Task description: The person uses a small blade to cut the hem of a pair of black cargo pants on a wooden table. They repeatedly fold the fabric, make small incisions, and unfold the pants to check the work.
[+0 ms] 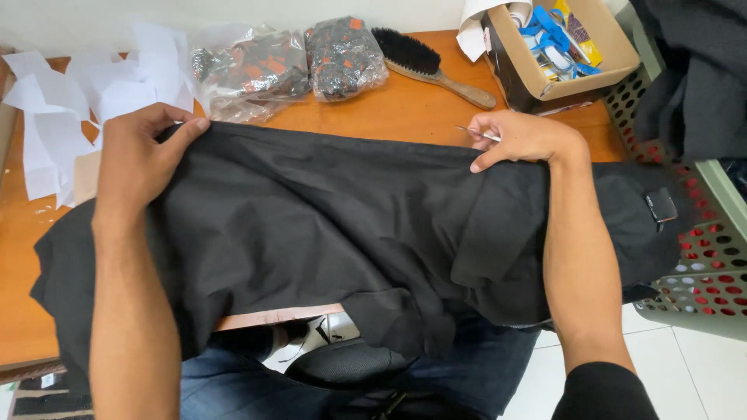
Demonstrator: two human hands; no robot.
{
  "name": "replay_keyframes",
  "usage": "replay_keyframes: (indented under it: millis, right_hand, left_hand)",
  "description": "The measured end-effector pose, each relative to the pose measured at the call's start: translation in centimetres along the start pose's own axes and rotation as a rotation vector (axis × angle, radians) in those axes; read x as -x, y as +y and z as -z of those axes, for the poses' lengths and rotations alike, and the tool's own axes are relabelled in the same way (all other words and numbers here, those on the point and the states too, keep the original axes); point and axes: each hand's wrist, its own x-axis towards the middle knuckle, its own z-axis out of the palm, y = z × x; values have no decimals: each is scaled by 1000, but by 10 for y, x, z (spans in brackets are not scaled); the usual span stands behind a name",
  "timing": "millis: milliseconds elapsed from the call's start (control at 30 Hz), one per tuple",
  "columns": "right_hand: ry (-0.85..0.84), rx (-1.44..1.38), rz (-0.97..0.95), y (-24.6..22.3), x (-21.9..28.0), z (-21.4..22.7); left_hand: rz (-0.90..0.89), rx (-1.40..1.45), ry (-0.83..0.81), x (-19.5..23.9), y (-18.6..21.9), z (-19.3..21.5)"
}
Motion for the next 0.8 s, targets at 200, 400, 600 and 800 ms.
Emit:
replay_keyframes:
  millis: [200,400,600,800]
  right_hand:
    - [125,90,-44,-25,17,-7]
    - [247,146,125,25,-19,-17]
    - [256,128,173,28,-20,-22]
    - [216,80,183,43,-34,-27]
  left_hand:
    - [165,-435,-142,2,-19,-3]
    - [-248,-322,-164,0,40,-61]
    - [-486,-135,-450,10,99,-132]
    - [-343,-327,-602,44,89,-157]
